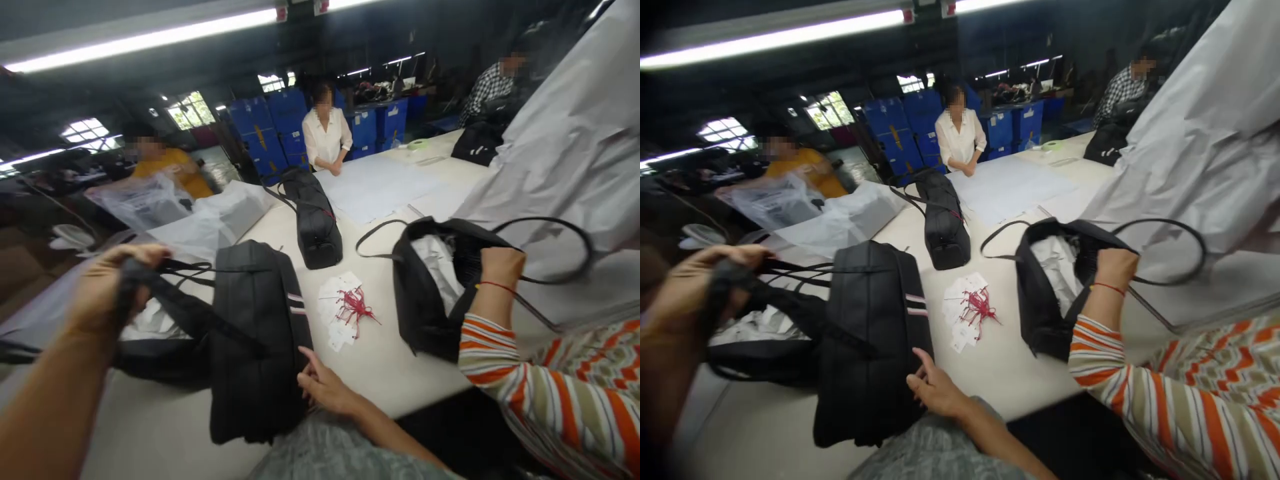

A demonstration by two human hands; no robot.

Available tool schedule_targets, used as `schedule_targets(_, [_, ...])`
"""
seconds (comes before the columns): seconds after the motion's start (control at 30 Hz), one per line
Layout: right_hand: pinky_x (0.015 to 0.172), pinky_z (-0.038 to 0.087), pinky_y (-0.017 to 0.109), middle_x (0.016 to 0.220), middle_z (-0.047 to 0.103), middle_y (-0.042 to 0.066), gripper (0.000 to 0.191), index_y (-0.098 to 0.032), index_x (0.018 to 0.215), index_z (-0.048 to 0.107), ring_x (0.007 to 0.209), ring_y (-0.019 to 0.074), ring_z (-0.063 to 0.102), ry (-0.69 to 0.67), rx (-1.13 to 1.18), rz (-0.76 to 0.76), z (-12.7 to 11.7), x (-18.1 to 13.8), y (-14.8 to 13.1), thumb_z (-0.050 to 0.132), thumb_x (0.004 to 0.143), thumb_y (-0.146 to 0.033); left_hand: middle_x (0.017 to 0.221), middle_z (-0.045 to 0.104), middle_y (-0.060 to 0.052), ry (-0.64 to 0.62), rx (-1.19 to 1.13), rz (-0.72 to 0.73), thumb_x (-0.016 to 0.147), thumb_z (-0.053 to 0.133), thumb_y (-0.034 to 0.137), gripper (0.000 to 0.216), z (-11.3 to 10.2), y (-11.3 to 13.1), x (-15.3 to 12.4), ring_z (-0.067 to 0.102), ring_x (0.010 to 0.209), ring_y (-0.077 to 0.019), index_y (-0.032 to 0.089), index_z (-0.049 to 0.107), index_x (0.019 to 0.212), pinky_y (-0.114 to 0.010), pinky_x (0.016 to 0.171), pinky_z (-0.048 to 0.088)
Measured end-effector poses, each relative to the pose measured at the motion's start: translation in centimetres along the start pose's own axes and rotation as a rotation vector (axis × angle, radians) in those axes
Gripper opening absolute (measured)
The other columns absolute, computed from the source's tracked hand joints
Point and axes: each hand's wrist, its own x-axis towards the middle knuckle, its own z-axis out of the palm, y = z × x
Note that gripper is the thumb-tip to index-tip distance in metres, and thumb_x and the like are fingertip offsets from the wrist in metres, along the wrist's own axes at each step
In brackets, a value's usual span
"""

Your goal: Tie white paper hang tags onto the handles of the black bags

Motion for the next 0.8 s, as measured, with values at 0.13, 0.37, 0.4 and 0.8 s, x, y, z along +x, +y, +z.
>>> schedule_targets(0.13, [0.064, 0.053, 0.031, 0.095, 0.058, 0.005, 0.071, -0.026, 0.151, 0.018, 0.077, 0.0171, 0.061, 0.066, -0.067, 0.162, -0.2, 2.4, 4.8, 0.048, 0.09, -0.047, 0.085, 0.065, -0.002, 0.005, -0.169, -0.227, 0.046, 0.085, 0.041, 0.043, 2.0, -5.1, -3.9, 0.063, 0.088, -0.0224, 0.019, 0.054, 0.065, -0.045, 0.093, 0.054])
schedule_targets(0.37, [0.079, 0.053, 0.037, 0.125, 0.049, 0.009, 0.067, -0.033, 0.143, 0.04, 0.111, 0.026, 0.053, 0.157, -0.259, -0.085, -3.5, 4.6, 2.7, 0.063, 0.08, -0.033, 0.088, 0.058, 0.0, 0.002, -0.476, -0.209, 0.064, 0.081, 0.027, 0.029, 2.4, -3.7, -6.0, 0.061, 0.1, -0.0212, 0.018, 0.053, 0.069, -0.043, 0.088, 0.058])
schedule_targets(0.4, [0.077, 0.054, 0.036, 0.123, 0.049, 0.009, 0.066, -0.034, 0.142, 0.041, 0.109, 0.0253, 0.054, 0.133, -0.249, -0.091, -3.3, 4.6, 2.4, 0.064, 0.08, -0.032, 0.087, 0.057, 0.0, 0.006, -0.472, -0.177, 0.065, 0.08, 0.025, 0.028, 2.3, -3.0, -5.9, 0.061, 0.103, -0.022, 0.018, 0.053, 0.067, -0.042, 0.087, 0.058])
schedule_targets(0.8, [0.092, 0.05, 0.038, 0.123, 0.049, 0.008, 0.054, -0.03, 0.135, 0.051, 0.112, 0.0217, 0.052, 0.148, -0.312, -0.181, -1.2, 6.7, -0.6, 0.062, 0.083, -0.035, 0.134, 0.054, -0.016, 0.374, 0.047, -0.134, 0.078, 0.068, 0.039, 0.063, 1.2, -11.5, -8.3, 0.053, 0.125, -0.0255, 0.019, 0.046, 0.134, -0.042, 0.107, 0.042])
